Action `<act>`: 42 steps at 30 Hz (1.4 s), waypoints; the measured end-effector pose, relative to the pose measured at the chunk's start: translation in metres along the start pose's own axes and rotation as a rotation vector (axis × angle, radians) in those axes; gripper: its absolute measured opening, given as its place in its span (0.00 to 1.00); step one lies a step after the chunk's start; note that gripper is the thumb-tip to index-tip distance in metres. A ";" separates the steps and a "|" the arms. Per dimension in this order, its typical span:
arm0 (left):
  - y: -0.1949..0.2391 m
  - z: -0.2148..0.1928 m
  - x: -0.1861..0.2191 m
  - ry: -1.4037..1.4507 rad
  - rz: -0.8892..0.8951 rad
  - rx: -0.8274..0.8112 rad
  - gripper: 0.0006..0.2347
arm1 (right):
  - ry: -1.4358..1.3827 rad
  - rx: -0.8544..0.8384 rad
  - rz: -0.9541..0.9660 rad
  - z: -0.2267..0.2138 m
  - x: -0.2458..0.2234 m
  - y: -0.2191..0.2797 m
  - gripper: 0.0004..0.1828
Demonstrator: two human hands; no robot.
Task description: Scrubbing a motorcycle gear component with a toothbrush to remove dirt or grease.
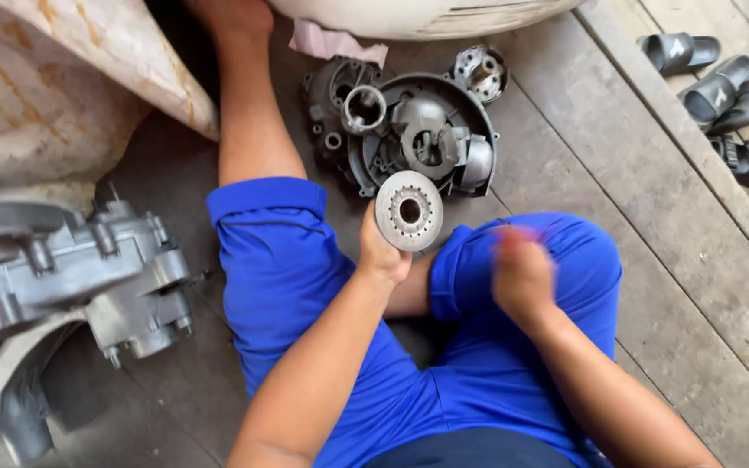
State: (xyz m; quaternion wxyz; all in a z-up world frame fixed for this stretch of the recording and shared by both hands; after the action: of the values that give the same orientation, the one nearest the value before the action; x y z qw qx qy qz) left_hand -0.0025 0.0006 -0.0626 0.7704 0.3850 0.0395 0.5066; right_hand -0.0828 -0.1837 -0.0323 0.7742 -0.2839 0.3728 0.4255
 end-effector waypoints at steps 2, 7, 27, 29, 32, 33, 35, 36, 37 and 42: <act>-0.003 0.004 0.001 -0.013 -0.003 -0.004 0.08 | 1.263 -0.577 -0.357 -0.012 0.014 -0.007 0.17; -0.004 -0.006 -0.006 -0.020 -0.005 0.036 0.07 | 1.159 -0.441 -0.427 -0.003 0.004 0.000 0.07; -0.010 0.005 0.006 0.027 0.048 0.125 0.04 | 0.728 -0.192 -0.391 -0.006 0.024 -0.014 0.10; 0.013 0.029 0.022 -0.004 0.089 0.070 0.06 | 1.277 -0.549 -0.203 -0.016 0.046 -0.007 0.06; -0.016 0.010 0.006 0.000 0.105 0.096 0.06 | 0.946 -0.297 -0.391 0.026 -0.011 -0.012 0.13; -0.017 0.002 0.006 0.003 0.098 0.112 0.06 | 0.951 -0.301 -0.373 0.007 0.012 -0.010 0.13; -0.026 0.003 0.003 0.018 0.082 0.086 0.06 | 1.414 -0.756 -0.430 -0.032 0.054 -0.004 0.05; -0.030 0.004 0.003 0.017 0.099 0.067 0.06 | 1.407 -0.752 -0.457 -0.028 0.039 -0.013 0.05; -0.035 0.004 0.004 0.010 0.083 0.081 0.06 | 1.363 -0.586 -0.497 -0.025 0.023 -0.021 0.05; -0.026 -0.011 -0.009 -0.009 0.025 0.128 0.06 | 1.303 -0.487 -0.608 -0.013 0.018 -0.011 0.07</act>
State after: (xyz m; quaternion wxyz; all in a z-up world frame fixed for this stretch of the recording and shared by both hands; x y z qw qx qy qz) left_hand 0.0075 -0.0055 -0.0895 0.7379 0.4364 0.0636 0.5109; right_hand -0.0710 -0.1912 -0.0527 0.3961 -0.7311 0.5555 0.0098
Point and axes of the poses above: each hand's wrist, its own y-axis away from the middle knuckle, its own z-axis out of the palm, x = y × z, the point moved 1 cm from there along -y, towards the middle knuckle, and after that the axes turned 14 degrees about -y, right-handed, at the moved point
